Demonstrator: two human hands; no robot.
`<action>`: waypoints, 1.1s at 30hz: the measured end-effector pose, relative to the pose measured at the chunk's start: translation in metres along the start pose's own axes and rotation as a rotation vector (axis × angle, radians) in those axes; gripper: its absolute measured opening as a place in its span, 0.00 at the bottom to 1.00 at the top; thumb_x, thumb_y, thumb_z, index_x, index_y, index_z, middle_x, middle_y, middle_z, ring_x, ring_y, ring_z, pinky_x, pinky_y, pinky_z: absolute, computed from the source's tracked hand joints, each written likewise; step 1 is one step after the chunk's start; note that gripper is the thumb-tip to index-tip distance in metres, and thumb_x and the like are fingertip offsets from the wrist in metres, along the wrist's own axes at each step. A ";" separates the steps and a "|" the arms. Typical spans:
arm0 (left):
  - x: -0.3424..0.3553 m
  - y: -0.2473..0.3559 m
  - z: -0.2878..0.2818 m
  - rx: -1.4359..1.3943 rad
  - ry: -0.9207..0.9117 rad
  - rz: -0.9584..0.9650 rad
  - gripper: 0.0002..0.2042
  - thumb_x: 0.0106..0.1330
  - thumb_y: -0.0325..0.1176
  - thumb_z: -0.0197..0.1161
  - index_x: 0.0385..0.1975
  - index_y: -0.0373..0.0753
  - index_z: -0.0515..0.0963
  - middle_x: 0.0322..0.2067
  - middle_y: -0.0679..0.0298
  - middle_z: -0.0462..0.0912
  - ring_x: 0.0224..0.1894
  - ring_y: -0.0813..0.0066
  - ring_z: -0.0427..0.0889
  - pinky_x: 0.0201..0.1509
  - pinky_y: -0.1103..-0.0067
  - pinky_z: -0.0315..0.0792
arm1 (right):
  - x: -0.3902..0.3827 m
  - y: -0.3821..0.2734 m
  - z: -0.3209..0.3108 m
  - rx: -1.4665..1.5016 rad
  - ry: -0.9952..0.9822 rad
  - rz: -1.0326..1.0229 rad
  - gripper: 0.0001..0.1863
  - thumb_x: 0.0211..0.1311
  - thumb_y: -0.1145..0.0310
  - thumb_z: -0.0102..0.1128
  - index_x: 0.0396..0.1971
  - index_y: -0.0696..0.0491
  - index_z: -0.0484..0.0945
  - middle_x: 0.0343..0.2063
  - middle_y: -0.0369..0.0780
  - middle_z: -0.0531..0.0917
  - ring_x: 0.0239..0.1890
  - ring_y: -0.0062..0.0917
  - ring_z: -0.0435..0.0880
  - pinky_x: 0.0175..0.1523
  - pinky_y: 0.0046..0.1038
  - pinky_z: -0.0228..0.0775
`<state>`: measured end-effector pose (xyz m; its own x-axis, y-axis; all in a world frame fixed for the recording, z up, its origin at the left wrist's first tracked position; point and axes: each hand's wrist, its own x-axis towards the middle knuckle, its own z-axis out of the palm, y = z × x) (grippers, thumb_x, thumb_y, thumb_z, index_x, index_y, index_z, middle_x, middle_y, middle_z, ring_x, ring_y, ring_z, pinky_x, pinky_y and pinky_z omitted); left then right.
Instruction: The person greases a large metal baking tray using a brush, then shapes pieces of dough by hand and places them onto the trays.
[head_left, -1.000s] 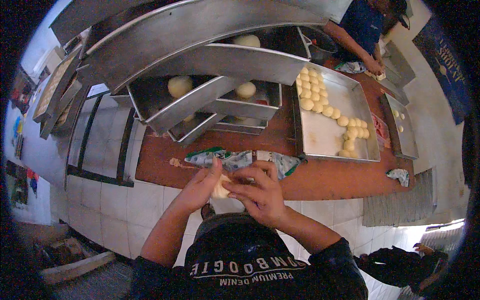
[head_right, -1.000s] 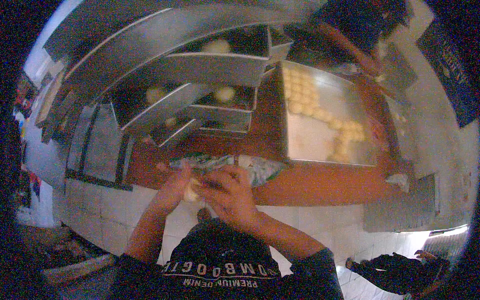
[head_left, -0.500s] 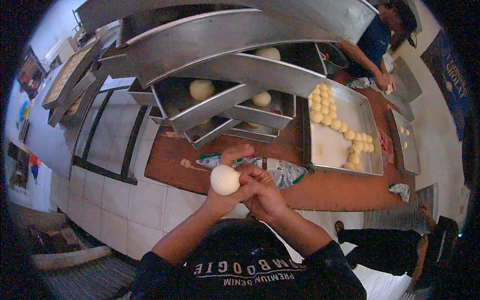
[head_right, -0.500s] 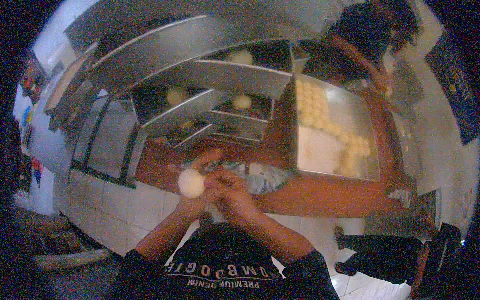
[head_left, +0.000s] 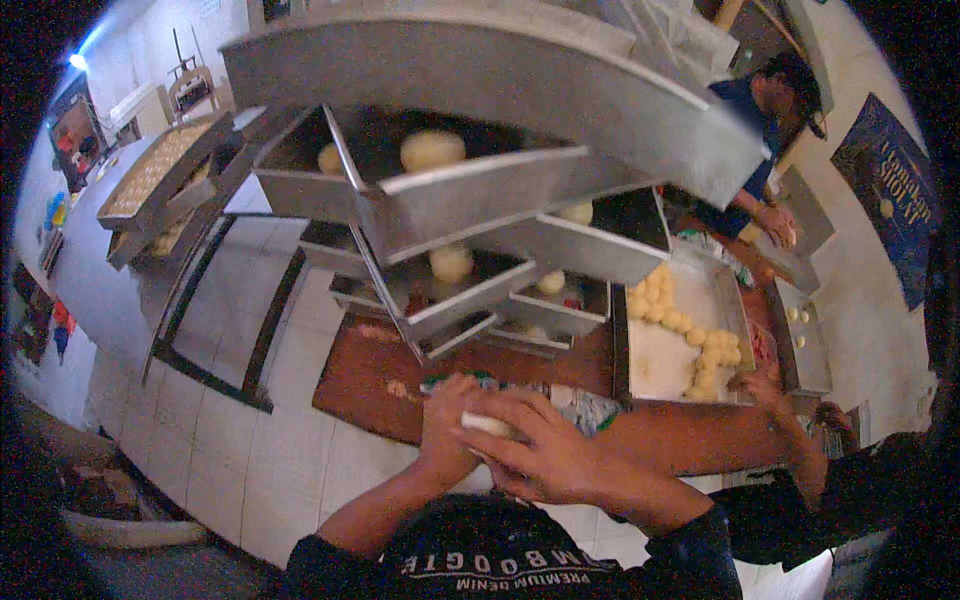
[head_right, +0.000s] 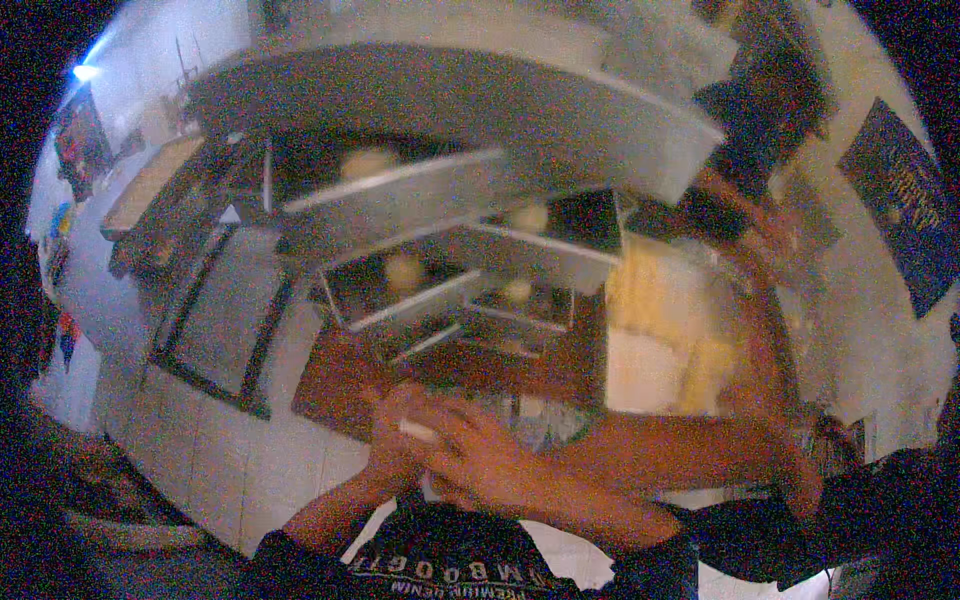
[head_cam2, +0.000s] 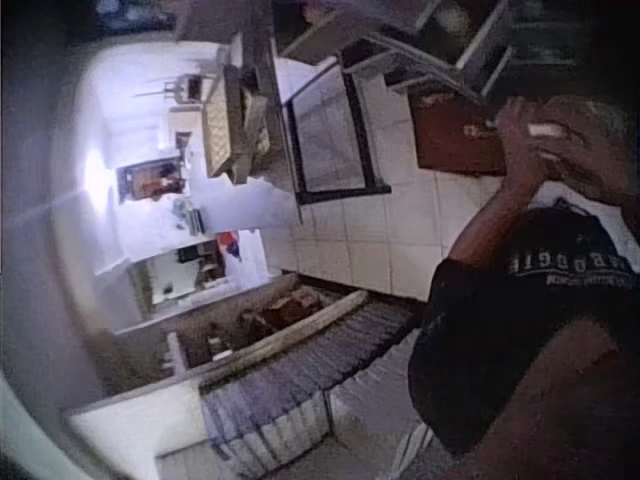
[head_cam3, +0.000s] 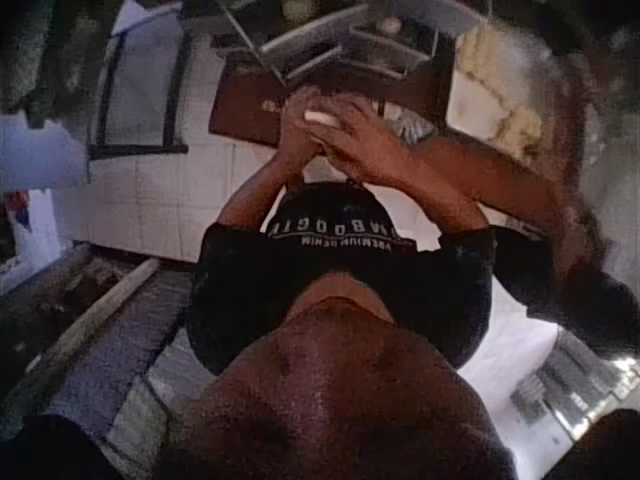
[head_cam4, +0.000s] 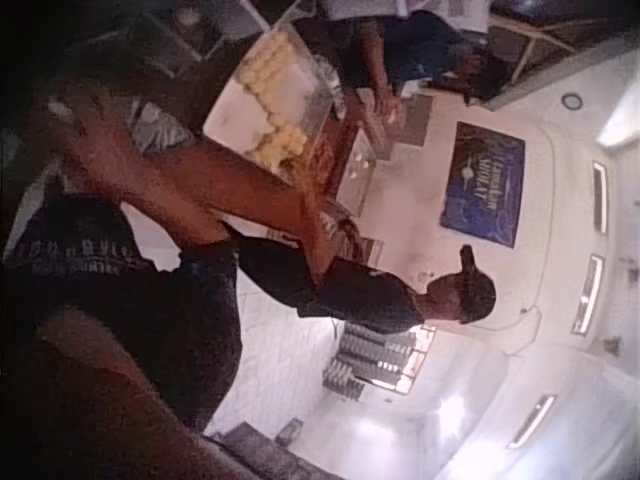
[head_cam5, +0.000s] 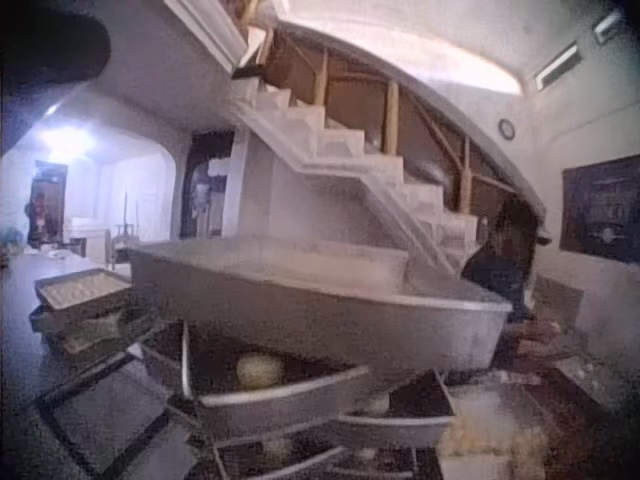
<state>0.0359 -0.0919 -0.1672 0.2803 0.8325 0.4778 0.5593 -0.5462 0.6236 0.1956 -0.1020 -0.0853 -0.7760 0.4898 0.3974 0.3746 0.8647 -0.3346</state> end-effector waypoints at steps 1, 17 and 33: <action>0.007 0.003 -0.009 0.002 -0.050 0.001 0.25 0.41 0.32 0.68 0.41 0.33 0.70 0.38 0.54 0.73 0.42 0.58 0.73 0.48 0.71 0.66 | 0.005 -0.005 -0.015 0.028 -0.105 0.055 0.30 0.43 0.72 0.61 0.52 0.48 0.67 0.50 0.47 0.66 0.53 0.40 0.66 0.55 0.42 0.60; -0.021 -0.046 -0.079 -0.467 -0.217 -0.248 0.12 0.57 0.36 0.61 0.35 0.34 0.73 0.32 0.55 0.77 0.39 0.66 0.77 0.42 0.74 0.70 | 0.244 0.065 -0.230 -0.340 -0.216 0.277 0.18 0.46 0.65 0.59 0.39 0.56 0.76 0.34 0.41 0.79 0.37 0.27 0.77 0.44 0.27 0.66; -0.039 -0.048 -0.060 -0.492 -0.359 -0.638 0.07 0.59 0.28 0.57 0.35 0.34 0.73 0.31 0.61 0.77 0.37 0.74 0.75 0.44 0.79 0.68 | 0.033 0.138 -0.274 -0.825 0.730 0.542 0.15 0.52 0.63 0.54 0.32 0.60 0.77 0.29 0.46 0.79 0.34 0.31 0.78 0.41 0.30 0.69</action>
<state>-0.0485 -0.1039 -0.1783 0.3038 0.9261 -0.2236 0.3165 0.1233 0.9405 0.3604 0.0637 0.1157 -0.0531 0.5260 0.8488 0.9750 0.2112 -0.0698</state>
